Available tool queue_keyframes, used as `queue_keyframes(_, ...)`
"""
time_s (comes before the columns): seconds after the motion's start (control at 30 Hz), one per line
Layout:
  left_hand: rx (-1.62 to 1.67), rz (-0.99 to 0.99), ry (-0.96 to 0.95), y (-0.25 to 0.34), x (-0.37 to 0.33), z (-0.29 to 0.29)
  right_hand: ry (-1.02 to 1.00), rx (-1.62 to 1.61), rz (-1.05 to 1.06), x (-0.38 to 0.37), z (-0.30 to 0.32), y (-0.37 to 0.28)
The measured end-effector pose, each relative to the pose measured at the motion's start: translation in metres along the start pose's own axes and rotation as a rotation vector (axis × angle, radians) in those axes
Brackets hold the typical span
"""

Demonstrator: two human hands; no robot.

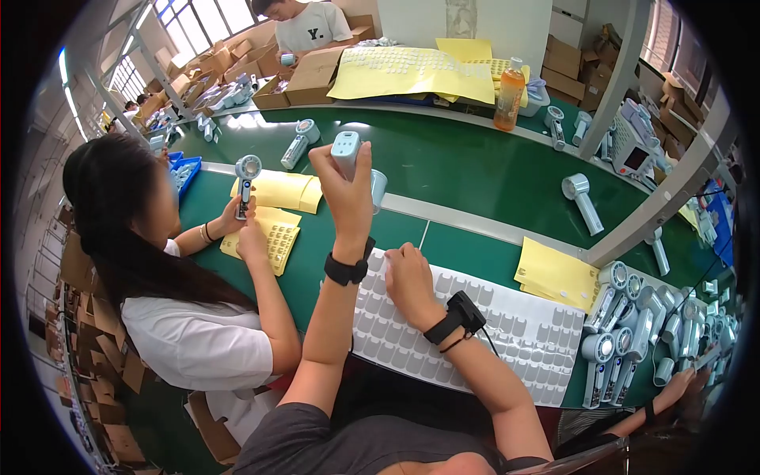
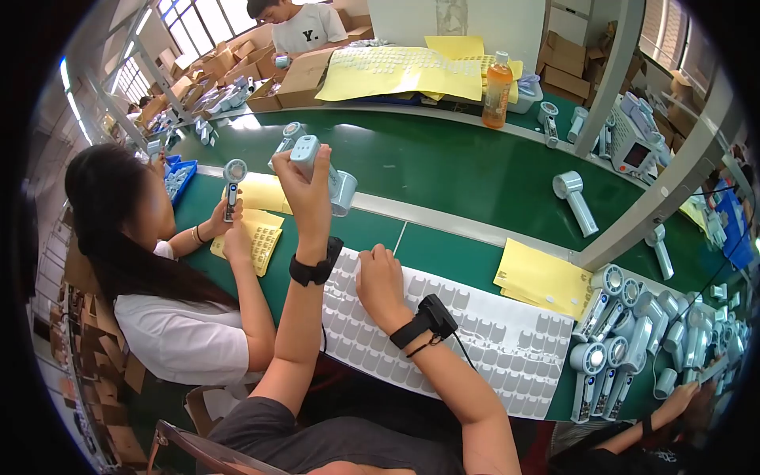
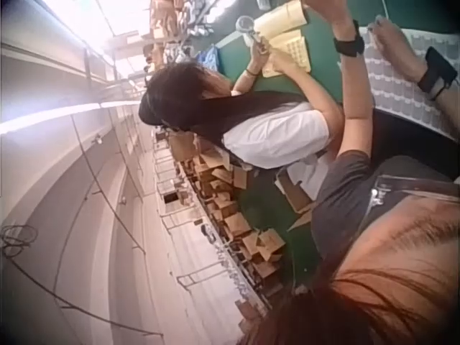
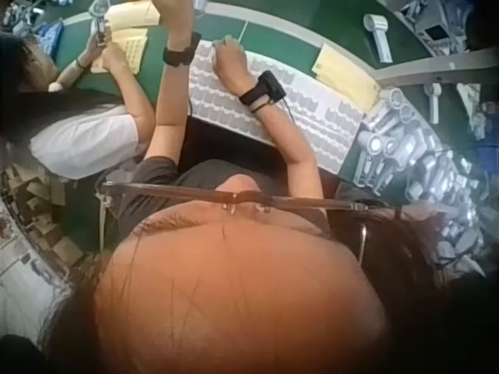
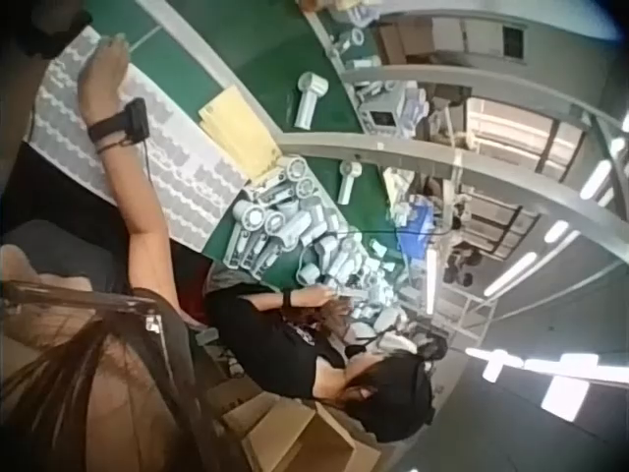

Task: The person picks up a handheld fan, peels a sticker from a sheet, and presses it onto the base of the fan. This process is repeated for several fans, which are then placed back onto the conveyor belt.

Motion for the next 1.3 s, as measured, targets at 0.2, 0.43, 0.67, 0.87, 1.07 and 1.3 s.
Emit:
queue_keyframes(0.2,0.092,0.009,-0.01,0.023,0.014,0.008,0.007,0.03,-0.05,-0.006,-0.007,0.001)
queue_keyframes(0.43,0.102,0.049,-0.028,0.025,0.022,0.013,0.047,0.035,-0.039,-0.004,-0.006,0.0)
queue_keyframes(0.67,0.14,0.065,-0.071,0.028,0.029,0.008,0.009,-0.104,-0.134,-0.015,-0.019,0.014)
queue_keyframes(0.87,0.229,0.048,-0.102,0.03,0.03,0.003,-0.026,-0.466,-0.369,-0.03,-0.009,0.051)
queue_keyframes(1.07,0.231,-0.013,-0.252,0.028,0.042,-0.023,0.039,-0.794,-0.414,-0.037,0.085,0.086)
queue_keyframes(1.3,0.083,-0.168,-0.478,0.019,0.101,-0.079,0.094,-1.118,-0.362,-0.023,0.162,0.055)
Point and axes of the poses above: each hand's wrist, its own x-axis away from the middle knuckle, its own z-axis out of the back of the hand, y = z × x, the point moved 8 cm from there along -x, towards the middle knuckle, and after that the axes turned 4 degrees about x, right-handed, at the moved point
